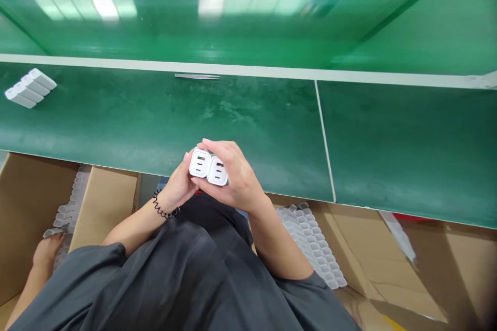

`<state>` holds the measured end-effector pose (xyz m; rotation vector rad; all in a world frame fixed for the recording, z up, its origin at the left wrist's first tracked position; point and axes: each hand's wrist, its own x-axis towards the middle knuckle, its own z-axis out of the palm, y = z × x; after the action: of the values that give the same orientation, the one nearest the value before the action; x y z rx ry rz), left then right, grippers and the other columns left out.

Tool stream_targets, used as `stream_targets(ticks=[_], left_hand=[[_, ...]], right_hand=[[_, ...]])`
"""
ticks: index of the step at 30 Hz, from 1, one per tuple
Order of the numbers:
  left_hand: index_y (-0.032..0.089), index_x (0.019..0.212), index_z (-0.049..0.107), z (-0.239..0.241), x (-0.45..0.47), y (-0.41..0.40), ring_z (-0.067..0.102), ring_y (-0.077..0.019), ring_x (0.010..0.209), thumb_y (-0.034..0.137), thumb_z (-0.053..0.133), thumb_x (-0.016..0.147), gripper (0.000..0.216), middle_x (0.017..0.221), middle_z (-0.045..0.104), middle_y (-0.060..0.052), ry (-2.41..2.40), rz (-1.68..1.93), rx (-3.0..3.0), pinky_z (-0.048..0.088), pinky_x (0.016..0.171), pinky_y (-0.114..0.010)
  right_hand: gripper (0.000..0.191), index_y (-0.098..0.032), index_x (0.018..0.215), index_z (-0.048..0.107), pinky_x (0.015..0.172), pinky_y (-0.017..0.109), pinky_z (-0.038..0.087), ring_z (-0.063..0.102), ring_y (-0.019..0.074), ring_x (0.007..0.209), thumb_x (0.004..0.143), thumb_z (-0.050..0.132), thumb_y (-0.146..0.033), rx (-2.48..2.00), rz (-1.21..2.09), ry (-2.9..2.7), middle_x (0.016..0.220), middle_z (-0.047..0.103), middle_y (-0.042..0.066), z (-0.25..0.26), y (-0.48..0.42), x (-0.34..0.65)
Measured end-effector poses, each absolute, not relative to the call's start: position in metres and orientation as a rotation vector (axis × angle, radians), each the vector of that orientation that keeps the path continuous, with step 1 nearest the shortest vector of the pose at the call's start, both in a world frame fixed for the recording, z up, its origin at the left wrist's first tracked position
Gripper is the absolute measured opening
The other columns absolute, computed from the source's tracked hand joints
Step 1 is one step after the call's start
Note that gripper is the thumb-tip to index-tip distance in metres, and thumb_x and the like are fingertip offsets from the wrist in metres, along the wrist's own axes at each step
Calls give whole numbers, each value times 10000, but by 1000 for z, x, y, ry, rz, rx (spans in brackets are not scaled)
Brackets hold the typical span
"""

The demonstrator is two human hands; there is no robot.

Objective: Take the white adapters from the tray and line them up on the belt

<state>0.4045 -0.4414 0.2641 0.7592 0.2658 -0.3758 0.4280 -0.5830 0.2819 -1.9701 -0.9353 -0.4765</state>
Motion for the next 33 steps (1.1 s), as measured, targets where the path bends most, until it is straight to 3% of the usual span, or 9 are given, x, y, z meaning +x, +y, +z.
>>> stream_targets(ticks=[10, 20, 26, 33], left_hand=[[189, 1055, 665, 256, 403, -438, 649, -223, 928, 739, 741, 690, 664, 935, 678, -33, 205, -321, 813, 517, 772, -294], [191, 1118, 614, 252, 402, -434, 632, -238, 952, 783, 691, 706, 725, 977, 657, -49, 176, -221, 911, 513, 802, -335], [180, 1091, 626, 258, 403, -433, 628, -256, 998, 819, 669, 686, 758, 1009, 672, -67, 201, -303, 925, 511, 797, -335], [165, 1018, 670, 260, 401, -430, 581, -168, 729, 801, 628, 748, 692, 865, 674, -54, 248, -371, 941, 448, 608, -265]], right_hand=[[704, -231, 1498, 322, 859, 464, 564, 646, 269, 1055, 888, 674, -214, -1980, -564, -958, 1224, 676, 136, 279, -578, 432], [668, -222, 1480, 341, 865, 441, 571, 659, 266, 1074, 909, 681, -286, -2050, -630, -1034, 1210, 688, 130, 276, -577, 434], [573, -201, 1382, 462, 835, 411, 570, 668, 255, 991, 879, 720, -293, -2039, -619, -965, 1127, 720, 120, 276, -575, 436], [464, -246, 1288, 533, 792, 393, 572, 677, 237, 945, 874, 722, -334, -2044, -450, -813, 1114, 720, 78, 276, -575, 434]])
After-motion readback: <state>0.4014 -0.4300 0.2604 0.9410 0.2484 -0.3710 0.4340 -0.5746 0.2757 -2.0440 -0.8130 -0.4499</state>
